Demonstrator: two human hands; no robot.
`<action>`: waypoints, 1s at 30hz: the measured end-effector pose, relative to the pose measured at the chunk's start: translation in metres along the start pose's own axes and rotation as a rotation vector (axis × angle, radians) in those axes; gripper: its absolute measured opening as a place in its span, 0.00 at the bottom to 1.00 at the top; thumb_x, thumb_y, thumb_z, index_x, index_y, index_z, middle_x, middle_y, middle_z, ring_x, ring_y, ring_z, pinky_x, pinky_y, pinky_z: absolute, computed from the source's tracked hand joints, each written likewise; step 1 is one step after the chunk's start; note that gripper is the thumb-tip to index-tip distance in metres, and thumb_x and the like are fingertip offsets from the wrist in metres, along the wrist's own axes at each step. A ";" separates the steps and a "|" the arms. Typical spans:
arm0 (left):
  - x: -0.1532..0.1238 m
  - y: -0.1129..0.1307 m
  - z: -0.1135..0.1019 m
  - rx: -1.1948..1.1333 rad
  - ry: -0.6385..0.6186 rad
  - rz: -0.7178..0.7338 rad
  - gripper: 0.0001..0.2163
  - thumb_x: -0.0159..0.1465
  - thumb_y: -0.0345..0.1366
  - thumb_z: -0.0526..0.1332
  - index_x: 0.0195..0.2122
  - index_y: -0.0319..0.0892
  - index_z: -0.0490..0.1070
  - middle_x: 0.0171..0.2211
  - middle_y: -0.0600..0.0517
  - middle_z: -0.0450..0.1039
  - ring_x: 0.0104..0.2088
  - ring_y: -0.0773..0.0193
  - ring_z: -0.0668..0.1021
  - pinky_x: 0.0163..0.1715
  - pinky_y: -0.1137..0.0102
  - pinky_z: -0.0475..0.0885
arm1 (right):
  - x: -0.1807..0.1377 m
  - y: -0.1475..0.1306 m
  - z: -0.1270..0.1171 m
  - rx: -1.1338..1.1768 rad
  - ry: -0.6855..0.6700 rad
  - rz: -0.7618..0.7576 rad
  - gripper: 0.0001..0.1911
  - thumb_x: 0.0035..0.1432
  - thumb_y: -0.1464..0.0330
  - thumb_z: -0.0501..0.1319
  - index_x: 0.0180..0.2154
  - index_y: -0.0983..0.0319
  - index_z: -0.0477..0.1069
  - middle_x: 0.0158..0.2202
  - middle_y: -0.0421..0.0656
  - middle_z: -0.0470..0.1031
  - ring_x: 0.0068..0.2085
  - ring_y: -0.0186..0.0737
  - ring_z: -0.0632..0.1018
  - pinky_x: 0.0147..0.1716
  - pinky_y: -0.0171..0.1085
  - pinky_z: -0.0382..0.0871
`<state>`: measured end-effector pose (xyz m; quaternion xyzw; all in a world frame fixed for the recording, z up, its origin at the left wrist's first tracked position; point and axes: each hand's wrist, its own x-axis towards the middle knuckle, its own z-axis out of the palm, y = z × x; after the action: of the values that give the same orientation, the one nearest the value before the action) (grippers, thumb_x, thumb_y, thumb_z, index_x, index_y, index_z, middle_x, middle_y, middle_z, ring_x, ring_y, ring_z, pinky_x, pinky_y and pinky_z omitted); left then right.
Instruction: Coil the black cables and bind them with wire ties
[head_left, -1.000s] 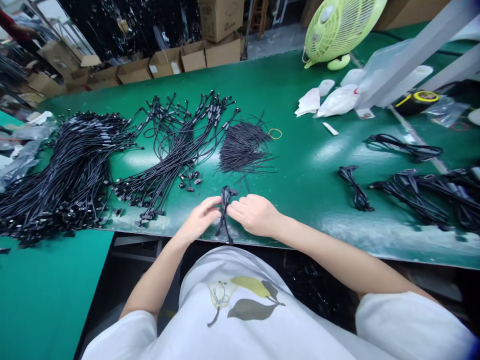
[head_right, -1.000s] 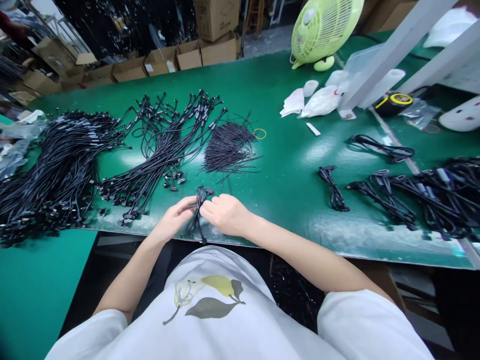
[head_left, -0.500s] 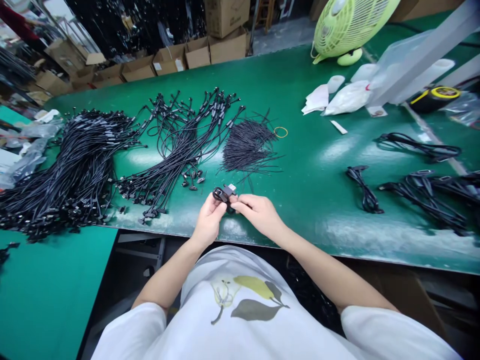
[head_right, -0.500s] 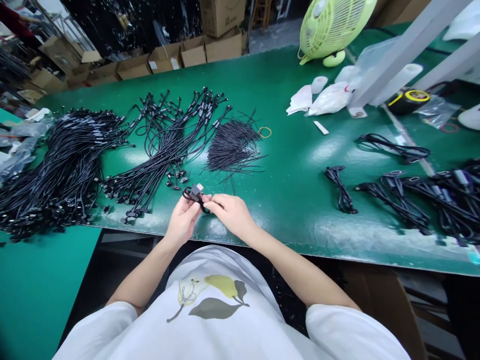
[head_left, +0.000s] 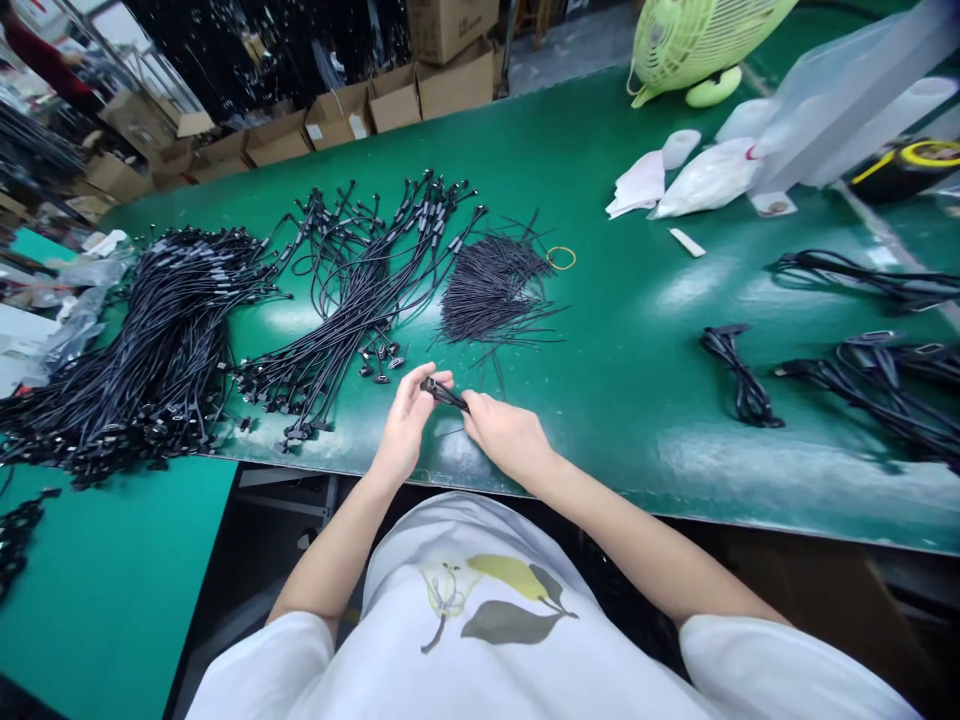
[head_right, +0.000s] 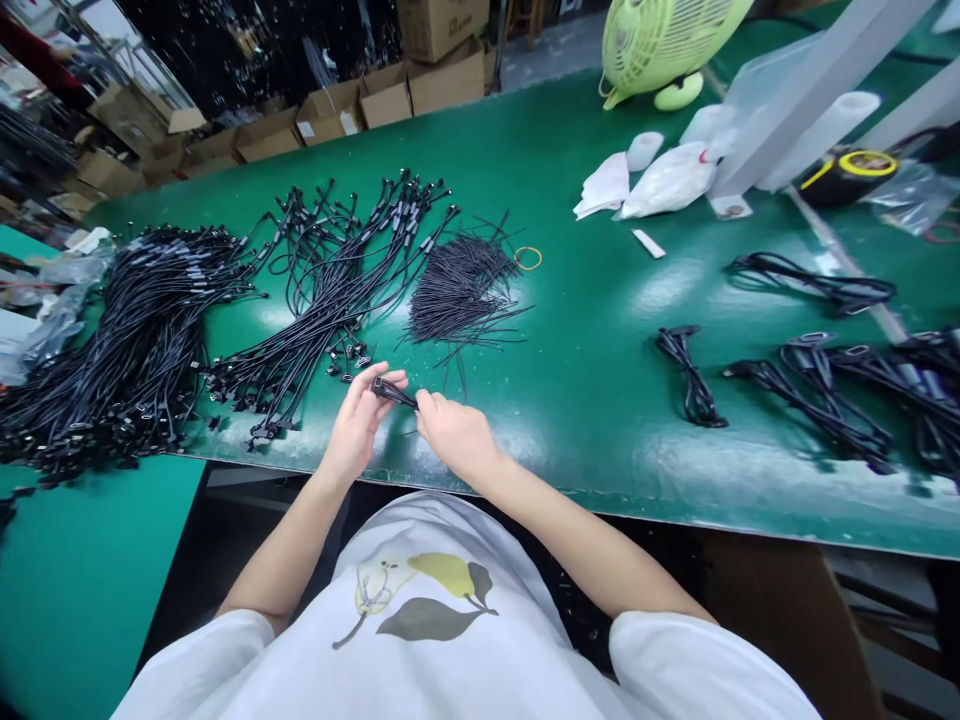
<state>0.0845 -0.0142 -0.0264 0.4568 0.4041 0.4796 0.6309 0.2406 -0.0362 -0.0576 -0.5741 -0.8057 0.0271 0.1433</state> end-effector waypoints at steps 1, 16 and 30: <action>0.002 0.001 0.000 0.008 -0.003 -0.007 0.21 0.62 0.49 0.61 0.51 0.43 0.68 0.51 0.45 0.73 0.53 0.56 0.75 0.57 0.60 0.65 | -0.001 0.002 0.001 -0.007 0.005 -0.010 0.16 0.68 0.67 0.46 0.47 0.65 0.69 0.33 0.45 0.76 0.30 0.37 0.75 0.26 0.36 0.57; 0.011 -0.031 0.035 0.242 -0.018 -0.023 0.17 0.67 0.45 0.54 0.52 0.44 0.70 0.56 0.46 0.70 0.58 0.56 0.70 0.60 0.61 0.62 | -0.017 0.024 -0.003 -0.014 -0.047 0.087 0.22 0.69 0.58 0.45 0.56 0.64 0.61 0.40 0.47 0.71 0.30 0.36 0.74 0.25 0.36 0.58; 0.003 -0.041 -0.004 1.066 -0.306 0.200 0.17 0.66 0.38 0.54 0.56 0.46 0.68 0.54 0.44 0.71 0.56 0.52 0.70 0.58 0.53 0.63 | -0.088 0.224 -0.049 -0.323 0.132 0.886 0.24 0.66 0.58 0.51 0.55 0.69 0.64 0.45 0.61 0.68 0.36 0.44 0.72 0.27 0.39 0.53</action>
<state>0.0910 -0.0157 -0.0677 0.8127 0.4491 0.1948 0.3160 0.4851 -0.0480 -0.0750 -0.8779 -0.4662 -0.0766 0.0776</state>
